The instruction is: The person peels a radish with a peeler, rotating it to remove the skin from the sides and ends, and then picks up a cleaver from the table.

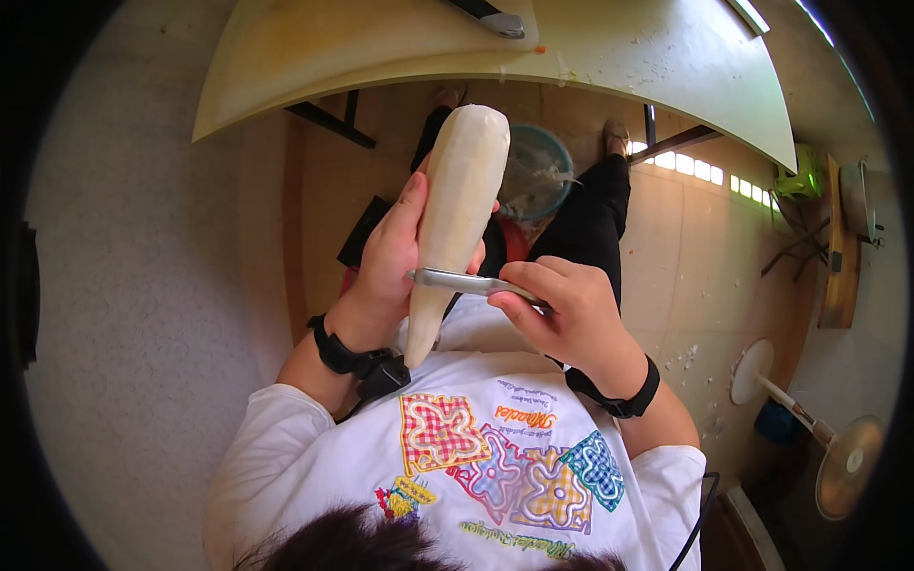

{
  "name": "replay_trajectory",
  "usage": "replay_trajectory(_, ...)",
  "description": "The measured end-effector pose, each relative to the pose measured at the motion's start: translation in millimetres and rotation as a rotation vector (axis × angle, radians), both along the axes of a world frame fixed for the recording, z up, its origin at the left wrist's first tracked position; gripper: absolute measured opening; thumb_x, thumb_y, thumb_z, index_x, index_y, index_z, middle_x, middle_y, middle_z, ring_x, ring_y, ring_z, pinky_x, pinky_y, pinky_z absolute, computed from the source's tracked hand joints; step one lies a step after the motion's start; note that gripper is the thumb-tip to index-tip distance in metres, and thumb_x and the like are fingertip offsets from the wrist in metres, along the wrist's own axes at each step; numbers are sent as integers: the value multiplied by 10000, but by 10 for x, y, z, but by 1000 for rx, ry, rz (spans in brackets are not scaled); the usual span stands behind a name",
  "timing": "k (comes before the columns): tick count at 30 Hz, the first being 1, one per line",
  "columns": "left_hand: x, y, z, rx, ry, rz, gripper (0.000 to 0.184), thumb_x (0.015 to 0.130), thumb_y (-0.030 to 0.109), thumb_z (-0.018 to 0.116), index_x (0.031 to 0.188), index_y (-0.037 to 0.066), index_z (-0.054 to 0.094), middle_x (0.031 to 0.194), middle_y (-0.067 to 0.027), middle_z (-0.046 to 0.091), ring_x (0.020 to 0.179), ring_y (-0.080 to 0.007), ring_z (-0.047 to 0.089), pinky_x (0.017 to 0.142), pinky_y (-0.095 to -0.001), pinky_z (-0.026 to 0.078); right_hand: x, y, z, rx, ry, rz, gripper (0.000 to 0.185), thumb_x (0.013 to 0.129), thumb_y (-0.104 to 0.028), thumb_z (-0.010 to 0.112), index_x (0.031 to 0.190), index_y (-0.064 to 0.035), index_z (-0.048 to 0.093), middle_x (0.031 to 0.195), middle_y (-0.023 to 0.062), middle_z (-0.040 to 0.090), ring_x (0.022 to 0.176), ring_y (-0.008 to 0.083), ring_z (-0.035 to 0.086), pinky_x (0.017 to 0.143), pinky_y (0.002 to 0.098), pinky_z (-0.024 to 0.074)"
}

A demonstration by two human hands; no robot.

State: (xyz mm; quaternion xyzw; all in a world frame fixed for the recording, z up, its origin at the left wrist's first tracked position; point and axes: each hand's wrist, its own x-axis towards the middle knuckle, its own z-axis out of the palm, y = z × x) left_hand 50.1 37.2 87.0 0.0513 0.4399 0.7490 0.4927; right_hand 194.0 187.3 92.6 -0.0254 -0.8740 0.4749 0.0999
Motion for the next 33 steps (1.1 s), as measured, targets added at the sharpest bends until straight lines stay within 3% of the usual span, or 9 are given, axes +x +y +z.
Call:
replay_trajectory(4,-13,-26,-44,87,-56,-45,526,1072,497,261,1397,125,442,1142,-114,618,658,-198,619,561,-337,527,-37,-9,-16,3,23,-49,168,829,-110,773,939,-15,688,693,85,615,533,197,575,490,297,428)
replay_trajectory(6,60,-9,38,-27,-213,-16,499,1072,494,259,1450,196,394,1125,-115,617,653,-199,614,537,-347,520,-68,8,-28,-10,28,-127,149,848,-99,755,944,-11,684,721,89,646,553,186,591,511,291,444)
replay_trajectory(9,101,-7,2,-19,-149,-43,496,1072,495,258,1508,266,317,1070,-106,608,653,-198,612,531,-349,517,-99,64,-71,-41,46,-224,142,866,-118,742,947,-16,684,710,84,647,569,185,595,532,298,460)
replay_trajectory(16,58,-29,35,23,-134,-92,540,1070,499,267,1561,279,224,987,-92,580,647,-201,610,519,-345,511,-143,146,-24,-4,-5,-246,108,882,-118,725,918,-25,684,665,74,590,543,175,515,524,283,418)
replay_trajectory(19,26,-42,58,27,-86,-86,541,1085,433,283,1584,260,168,903,-86,598,594,-191,595,509,-338,514,-177,156,-27,-34,47,-225,109,887,-113,721,923,-17,681,662,77,584,550,157,517,527,279,416)
replay_trajectory(21,28,-54,37,22,-49,-112,571,1065,504,283,1577,268,193,1037,-102,596,603,-195,596,500,-316,505,-212,186,-3,-25,46,-265,110,897,-113,716,928,-13,682,661,73,574,558,137,508,531,270,411)
replay_trajectory(29,86,-166,107,88,-16,-242,583,1072,487,254,1584,218,178,1131,-117,598,589,-175,575,500,-296,489,-279,683,-149,65,-65,-452,199,937,-195,709,978,-1,693,658,-18,505,596,48,424,519,230,339)
replay_trajectory(31,66,-171,209,124,-9,-257,586,1072,491,245,1582,209,182,1140,-117,598,585,-173,569,500,-291,483,-221,784,-322,-10,-55,-467,227,951,-232,698,974,-6,698,638,-45,493,583,32,409,515,211,317)
replay_trajectory(33,29,-142,255,136,-16,-236,597,1065,517,237,1577,212,198,1138,-119,600,584,-172,566,499,-288,475,-183,845,-379,-475,-128,-484,233,968,-242,678,964,-10,690,640,-72,466,580,14,386,518,192,285)
